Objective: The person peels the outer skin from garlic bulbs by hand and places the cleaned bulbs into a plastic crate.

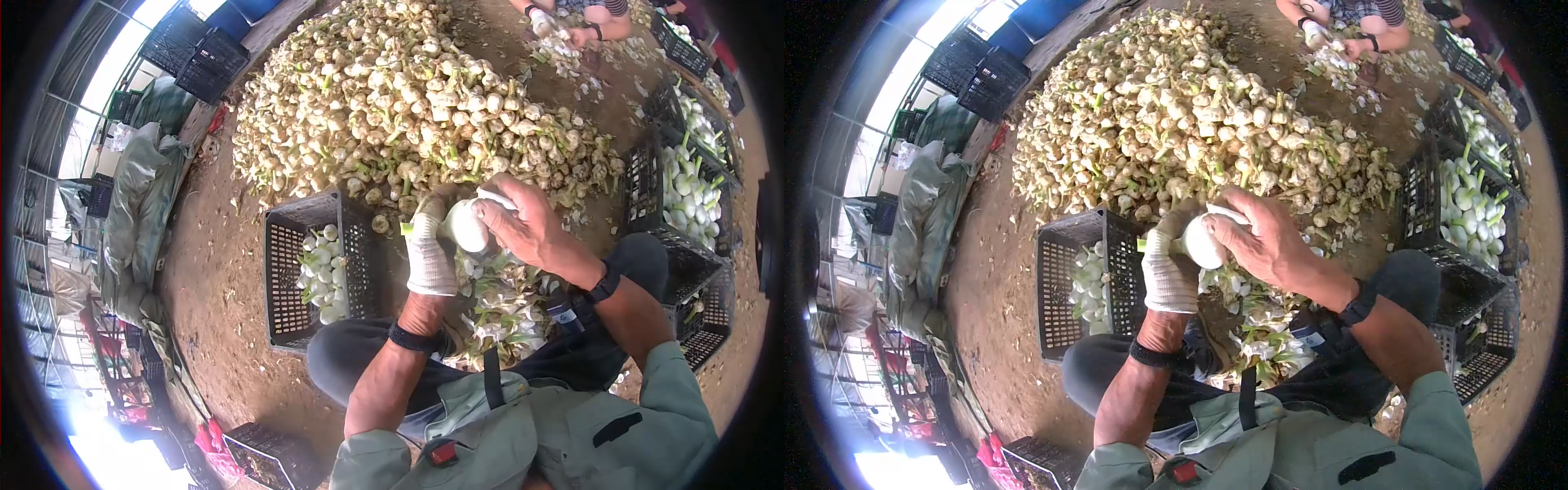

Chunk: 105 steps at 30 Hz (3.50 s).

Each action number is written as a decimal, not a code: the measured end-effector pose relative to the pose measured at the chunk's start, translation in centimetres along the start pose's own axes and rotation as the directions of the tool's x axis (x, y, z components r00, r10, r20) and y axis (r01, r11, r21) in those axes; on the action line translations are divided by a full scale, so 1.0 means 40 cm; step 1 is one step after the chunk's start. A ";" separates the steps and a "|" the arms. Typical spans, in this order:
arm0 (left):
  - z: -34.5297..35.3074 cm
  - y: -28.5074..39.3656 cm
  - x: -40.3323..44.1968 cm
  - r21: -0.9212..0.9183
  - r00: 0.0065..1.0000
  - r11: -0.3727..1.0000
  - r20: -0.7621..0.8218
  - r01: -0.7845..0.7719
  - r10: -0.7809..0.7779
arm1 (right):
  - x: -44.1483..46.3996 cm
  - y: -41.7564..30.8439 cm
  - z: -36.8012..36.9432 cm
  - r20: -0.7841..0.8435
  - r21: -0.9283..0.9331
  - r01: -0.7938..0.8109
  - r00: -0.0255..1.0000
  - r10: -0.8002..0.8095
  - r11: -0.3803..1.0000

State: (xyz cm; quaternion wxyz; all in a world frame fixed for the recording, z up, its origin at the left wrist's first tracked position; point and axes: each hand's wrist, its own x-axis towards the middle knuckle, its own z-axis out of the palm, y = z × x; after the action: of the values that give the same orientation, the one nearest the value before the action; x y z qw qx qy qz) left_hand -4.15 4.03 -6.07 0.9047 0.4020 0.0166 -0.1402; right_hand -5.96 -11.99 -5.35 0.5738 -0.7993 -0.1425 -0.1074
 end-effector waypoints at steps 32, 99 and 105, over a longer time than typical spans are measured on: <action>-0.118 0.317 -0.113 -0.295 0.898 0.871 -0.327 -0.393 0.294 | -0.068 0.572 0.403 0.474 -0.668 -0.078 0.723 0.503 0.740; 0.050 0.145 0.068 0.698 0.946 0.690 0.319 -0.191 -0.061 | 0.103 -0.028 -0.058 0.086 0.312 -0.325 0.946 0.314 0.893; 0.031 0.162 0.044 0.745 0.942 0.644 0.316 -0.172 -0.114 | 0.104 -0.029 -0.014 0.055 0.213 -0.291 0.957 0.286 0.933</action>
State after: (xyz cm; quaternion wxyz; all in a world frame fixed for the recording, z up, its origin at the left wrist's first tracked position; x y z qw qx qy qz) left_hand -0.85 6.82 -0.80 0.6414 0.7159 -0.2044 -0.1856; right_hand -2.47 -11.75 -2.73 0.6662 -0.7446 -0.0413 0.0034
